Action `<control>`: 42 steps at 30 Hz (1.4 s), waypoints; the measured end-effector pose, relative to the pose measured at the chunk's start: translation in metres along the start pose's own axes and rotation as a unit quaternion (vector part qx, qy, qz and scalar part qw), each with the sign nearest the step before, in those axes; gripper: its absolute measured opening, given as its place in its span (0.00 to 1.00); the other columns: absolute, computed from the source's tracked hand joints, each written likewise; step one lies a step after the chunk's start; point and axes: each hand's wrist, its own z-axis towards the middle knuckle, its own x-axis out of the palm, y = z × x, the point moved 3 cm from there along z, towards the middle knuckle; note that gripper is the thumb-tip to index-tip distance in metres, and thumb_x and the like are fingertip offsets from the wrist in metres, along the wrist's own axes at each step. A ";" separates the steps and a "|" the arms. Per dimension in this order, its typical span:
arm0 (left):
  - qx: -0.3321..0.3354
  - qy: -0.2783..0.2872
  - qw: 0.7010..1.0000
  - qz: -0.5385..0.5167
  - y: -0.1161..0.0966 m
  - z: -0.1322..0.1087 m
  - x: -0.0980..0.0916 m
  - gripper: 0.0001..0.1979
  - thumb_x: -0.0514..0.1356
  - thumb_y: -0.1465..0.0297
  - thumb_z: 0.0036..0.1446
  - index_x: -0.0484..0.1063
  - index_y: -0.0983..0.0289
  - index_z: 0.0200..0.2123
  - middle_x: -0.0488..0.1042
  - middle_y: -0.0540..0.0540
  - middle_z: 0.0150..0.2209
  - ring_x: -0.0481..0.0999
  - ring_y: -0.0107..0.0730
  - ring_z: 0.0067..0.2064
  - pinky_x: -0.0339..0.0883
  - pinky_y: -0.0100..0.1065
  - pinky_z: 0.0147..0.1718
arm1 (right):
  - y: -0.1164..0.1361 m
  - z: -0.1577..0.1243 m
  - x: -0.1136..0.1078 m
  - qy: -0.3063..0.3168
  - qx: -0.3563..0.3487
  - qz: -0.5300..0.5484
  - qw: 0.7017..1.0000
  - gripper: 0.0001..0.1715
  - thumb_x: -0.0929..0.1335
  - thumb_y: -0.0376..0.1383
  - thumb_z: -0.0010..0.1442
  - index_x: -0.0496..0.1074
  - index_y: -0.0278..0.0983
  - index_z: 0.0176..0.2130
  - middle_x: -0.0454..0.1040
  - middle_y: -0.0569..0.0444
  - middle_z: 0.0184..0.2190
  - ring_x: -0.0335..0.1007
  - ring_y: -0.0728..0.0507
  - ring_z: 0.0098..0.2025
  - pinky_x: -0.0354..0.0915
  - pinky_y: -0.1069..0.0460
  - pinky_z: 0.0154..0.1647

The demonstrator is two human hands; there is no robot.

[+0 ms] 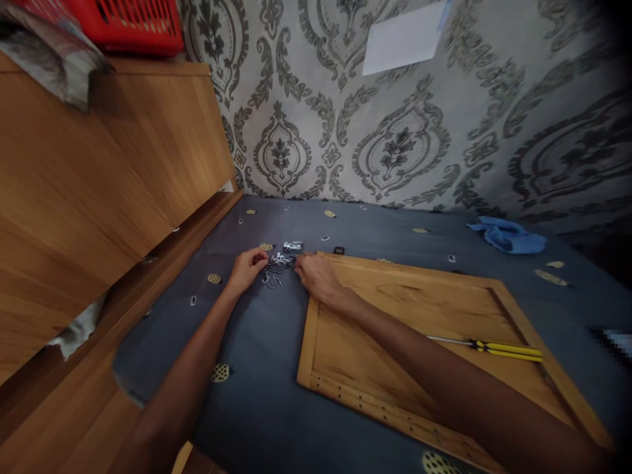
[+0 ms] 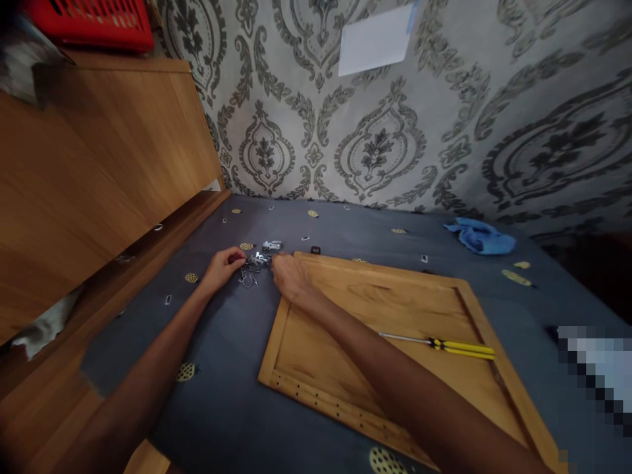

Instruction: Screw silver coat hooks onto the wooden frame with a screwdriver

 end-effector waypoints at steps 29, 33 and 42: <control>0.037 0.004 0.999 0.023 -0.013 -0.012 -0.011 0.08 0.57 0.74 0.61 0.76 0.64 0.40 0.78 0.52 0.35 0.76 0.32 0.36 0.67 0.31 0.38 | -0.013 -0.019 0.001 -0.116 -0.098 0.086 0.985 0.14 0.63 0.30 0.69 0.77 0.33 0.46 0.78 0.43 0.44 0.77 0.39 0.46 0.69 0.47 0.45; 0.041 0.026 0.998 0.034 -0.015 -0.013 -0.024 0.09 0.56 0.74 0.60 0.76 0.65 0.40 0.76 0.51 0.31 0.73 0.31 0.32 0.65 0.30 0.35 | -0.014 -0.055 0.001 -0.144 -0.120 0.143 0.972 0.12 0.64 0.30 0.68 0.78 0.32 0.42 0.78 0.44 0.38 0.76 0.41 0.39 0.69 0.48 0.40; 0.086 0.132 0.986 0.060 -0.036 -0.026 -0.032 0.16 0.58 0.80 0.52 0.80 0.62 0.41 0.74 0.50 0.34 0.72 0.29 0.34 0.62 0.29 0.36 | 0.040 -0.254 0.008 -0.198 -0.209 0.292 0.912 0.13 0.71 0.46 0.64 0.79 0.43 0.45 0.79 0.51 0.34 0.76 0.42 0.37 0.71 0.48 0.37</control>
